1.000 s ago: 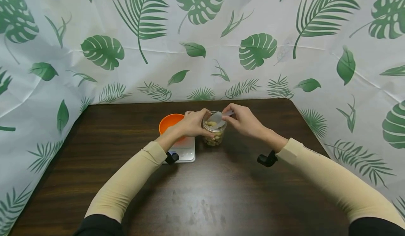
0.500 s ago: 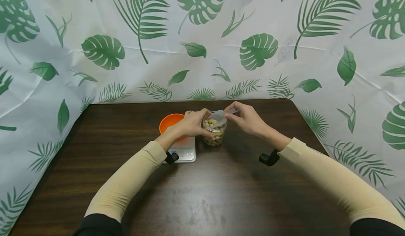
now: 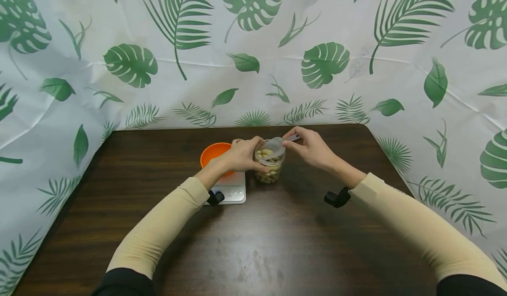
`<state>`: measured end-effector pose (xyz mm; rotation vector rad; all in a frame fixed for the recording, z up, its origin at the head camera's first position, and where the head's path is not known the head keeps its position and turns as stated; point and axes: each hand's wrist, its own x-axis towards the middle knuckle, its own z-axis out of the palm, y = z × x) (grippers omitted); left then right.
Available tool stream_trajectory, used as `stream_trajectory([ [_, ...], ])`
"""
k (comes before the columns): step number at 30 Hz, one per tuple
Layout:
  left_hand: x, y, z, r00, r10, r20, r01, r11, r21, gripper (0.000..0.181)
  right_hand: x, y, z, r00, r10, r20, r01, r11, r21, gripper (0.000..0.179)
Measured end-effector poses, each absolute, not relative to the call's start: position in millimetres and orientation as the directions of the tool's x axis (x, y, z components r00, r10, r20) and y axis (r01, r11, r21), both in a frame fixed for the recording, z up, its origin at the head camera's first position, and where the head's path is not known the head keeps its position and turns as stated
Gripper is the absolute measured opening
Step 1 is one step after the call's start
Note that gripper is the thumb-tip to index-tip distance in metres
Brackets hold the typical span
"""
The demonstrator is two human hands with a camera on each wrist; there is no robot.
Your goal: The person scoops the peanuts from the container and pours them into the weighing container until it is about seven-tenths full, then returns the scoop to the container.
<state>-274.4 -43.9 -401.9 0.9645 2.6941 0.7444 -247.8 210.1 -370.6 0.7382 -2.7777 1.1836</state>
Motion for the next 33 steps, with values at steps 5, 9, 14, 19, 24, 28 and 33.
stream_trajectory([
  [5, -274.0, -44.1, -400.9, -0.770, 0.637, -0.003, 0.543, 0.659, 0.520, 0.082, -248.3, 211.3, -366.7, -0.902, -0.394, 0.175, -0.397, 0.603, -0.692, 0.023],
  [9, -274.0, -43.7, -400.8, -0.770, 0.638, -0.005, 0.544, 0.660, 0.519, 0.083, -247.9, 213.4, -366.3, -0.912, -0.379, 0.155, -0.372, 0.607, -0.702, 0.025],
  [14, -273.7, -43.2, -400.8, -0.773, 0.634, -0.005, 0.540, 0.662, 0.520, 0.083, -247.0, 215.4, -366.5, -0.906, -0.384, 0.179, -0.393, 0.603, -0.695, 0.023],
  [19, -273.1, -43.4, -400.8, -0.775, 0.633, -0.003, 0.539, 0.663, 0.519, 0.083, -245.9, 212.8, -372.1, -0.858, -0.463, 0.223, -0.486, 0.591, -0.644, 0.020],
  [24, -273.1, -43.9, -401.3, -0.774, 0.633, 0.005, 0.543, 0.660, 0.520, 0.082, -244.0, 208.5, -378.3, -0.825, -0.503, 0.257, -0.538, 0.561, -0.629, 0.020],
  [28, -273.3, -44.7, -401.3, -0.775, 0.632, 0.006, 0.541, 0.658, 0.524, 0.083, -241.8, 207.0, -378.8, -0.812, -0.514, 0.276, -0.556, 0.536, -0.635, 0.021],
  [33, -273.5, -43.7, -402.3, -0.774, 0.634, 0.003, 0.540, 0.657, 0.526, 0.083, -241.6, 210.0, -383.2, -0.838, -0.476, 0.268, -0.517, 0.533, -0.670, 0.021],
])
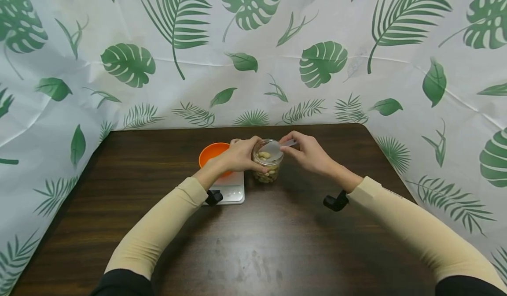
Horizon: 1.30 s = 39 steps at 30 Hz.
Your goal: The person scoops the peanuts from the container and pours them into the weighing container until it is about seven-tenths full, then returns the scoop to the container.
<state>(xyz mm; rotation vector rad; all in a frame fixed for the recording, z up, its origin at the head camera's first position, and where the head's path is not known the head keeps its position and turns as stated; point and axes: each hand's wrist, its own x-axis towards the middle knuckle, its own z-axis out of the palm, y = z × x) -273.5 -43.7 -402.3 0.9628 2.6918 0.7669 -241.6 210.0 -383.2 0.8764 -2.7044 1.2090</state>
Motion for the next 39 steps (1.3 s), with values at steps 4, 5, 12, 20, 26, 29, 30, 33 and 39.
stream_trajectory([
  [4, -273.6, -43.4, -403.1, -0.773, 0.634, -0.003, 0.541, 0.662, 0.519, 0.084, -241.8, 211.9, -383.3, -0.866, -0.432, 0.250, -0.472, 0.544, -0.694, 0.020],
  [5, -273.5, -43.3, -402.7, -0.773, 0.634, -0.005, 0.541, 0.663, 0.518, 0.084, -241.9, 212.2, -382.5, -0.871, -0.424, 0.248, -0.464, 0.547, -0.696, 0.021],
  [12, -273.5, -44.6, -402.9, -0.778, 0.628, -0.010, 0.534, 0.670, 0.516, 0.086, -242.3, 213.4, -381.9, -0.891, -0.401, 0.212, -0.418, 0.541, -0.730, 0.023],
  [20, -274.5, -44.2, -404.2, -0.774, 0.633, -0.003, 0.542, 0.665, 0.514, 0.085, -241.9, 215.2, -383.0, -0.910, -0.371, 0.186, -0.370, 0.523, -0.768, 0.026],
  [26, -274.9, -44.6, -403.8, -0.779, 0.627, 0.018, 0.546, 0.664, 0.510, 0.084, -239.7, 217.8, -380.2, -0.925, -0.340, 0.168, -0.334, 0.521, -0.786, 0.029],
  [29, -274.6, -44.6, -403.4, -0.778, 0.628, 0.018, 0.546, 0.662, 0.513, 0.083, -239.2, 218.4, -380.9, -0.927, -0.335, 0.166, -0.328, 0.517, -0.790, 0.030],
  [30, -274.5, -44.5, -403.4, -0.777, 0.629, 0.016, 0.546, 0.662, 0.514, 0.083, -238.9, 218.6, -381.1, -0.928, -0.334, 0.167, -0.328, 0.517, -0.791, 0.030],
  [33, -274.5, -44.1, -403.7, -0.775, 0.632, 0.009, 0.544, 0.661, 0.517, 0.084, -238.0, 219.2, -382.0, -0.928, -0.328, 0.175, -0.329, 0.509, -0.796, 0.030],
  [39, -274.0, -44.5, -402.1, -0.776, 0.631, 0.005, 0.542, 0.662, 0.517, 0.084, -236.3, 221.1, -383.5, -0.931, -0.310, 0.192, -0.330, 0.493, -0.805, 0.028],
])
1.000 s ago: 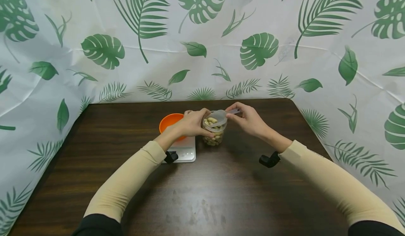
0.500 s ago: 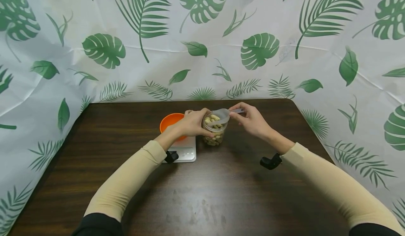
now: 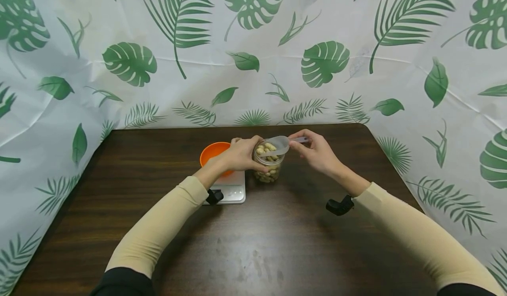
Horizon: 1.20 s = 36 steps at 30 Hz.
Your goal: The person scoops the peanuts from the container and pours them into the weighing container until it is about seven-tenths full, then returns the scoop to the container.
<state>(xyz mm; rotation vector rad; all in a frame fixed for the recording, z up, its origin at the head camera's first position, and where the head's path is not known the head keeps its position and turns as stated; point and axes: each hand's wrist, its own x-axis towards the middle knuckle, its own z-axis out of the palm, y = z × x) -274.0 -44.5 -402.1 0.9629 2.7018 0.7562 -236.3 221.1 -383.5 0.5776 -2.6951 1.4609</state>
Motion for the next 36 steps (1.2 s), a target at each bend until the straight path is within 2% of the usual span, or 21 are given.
stream_trajectory([
  [23, -272.7, -44.3, -401.3, -0.778, 0.628, 0.009, 0.543, 0.666, 0.512, 0.086, -236.1, 228.9, -390.7, -0.945, -0.266, 0.189, -0.296, 0.451, -0.842, 0.030],
  [36, -273.0, -44.2, -401.4, -0.777, 0.630, 0.001, 0.544, 0.671, 0.503, 0.086, -235.1, 232.1, -400.6, -0.951, -0.226, 0.213, -0.282, 0.340, -0.897, 0.030],
])
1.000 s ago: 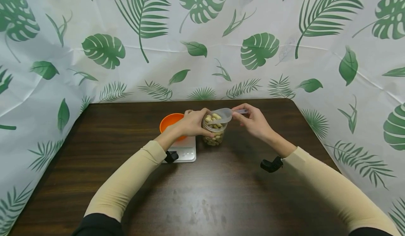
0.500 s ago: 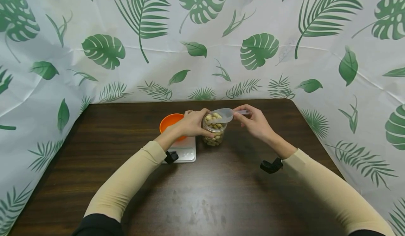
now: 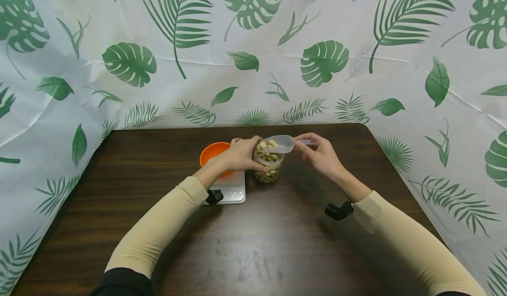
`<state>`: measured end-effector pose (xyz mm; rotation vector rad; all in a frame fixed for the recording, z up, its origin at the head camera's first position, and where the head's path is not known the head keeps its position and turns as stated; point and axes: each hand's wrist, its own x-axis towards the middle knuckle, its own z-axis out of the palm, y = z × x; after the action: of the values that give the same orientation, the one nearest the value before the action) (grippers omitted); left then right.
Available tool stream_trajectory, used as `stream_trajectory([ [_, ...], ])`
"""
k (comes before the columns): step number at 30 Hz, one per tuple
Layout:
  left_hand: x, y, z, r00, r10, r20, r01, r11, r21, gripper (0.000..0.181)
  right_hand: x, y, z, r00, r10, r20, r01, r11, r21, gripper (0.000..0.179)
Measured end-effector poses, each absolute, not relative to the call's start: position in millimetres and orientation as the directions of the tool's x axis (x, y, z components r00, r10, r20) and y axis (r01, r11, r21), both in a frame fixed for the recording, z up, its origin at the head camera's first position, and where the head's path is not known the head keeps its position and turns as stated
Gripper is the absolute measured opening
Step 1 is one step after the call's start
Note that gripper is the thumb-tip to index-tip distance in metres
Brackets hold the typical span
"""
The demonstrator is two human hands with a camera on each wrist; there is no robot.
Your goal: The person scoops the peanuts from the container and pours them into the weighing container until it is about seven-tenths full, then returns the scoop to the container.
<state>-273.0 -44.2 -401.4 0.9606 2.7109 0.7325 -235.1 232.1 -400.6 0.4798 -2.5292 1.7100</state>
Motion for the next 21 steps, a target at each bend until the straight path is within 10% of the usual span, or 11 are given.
stream_trajectory([
  [21, -268.3, -52.7, -397.8, -0.798, 0.602, 0.036, 0.543, 0.691, 0.476, 0.100, -235.5, 233.5, -401.6, -0.956, -0.190, 0.222, -0.258, 0.188, -0.948, 0.032],
])
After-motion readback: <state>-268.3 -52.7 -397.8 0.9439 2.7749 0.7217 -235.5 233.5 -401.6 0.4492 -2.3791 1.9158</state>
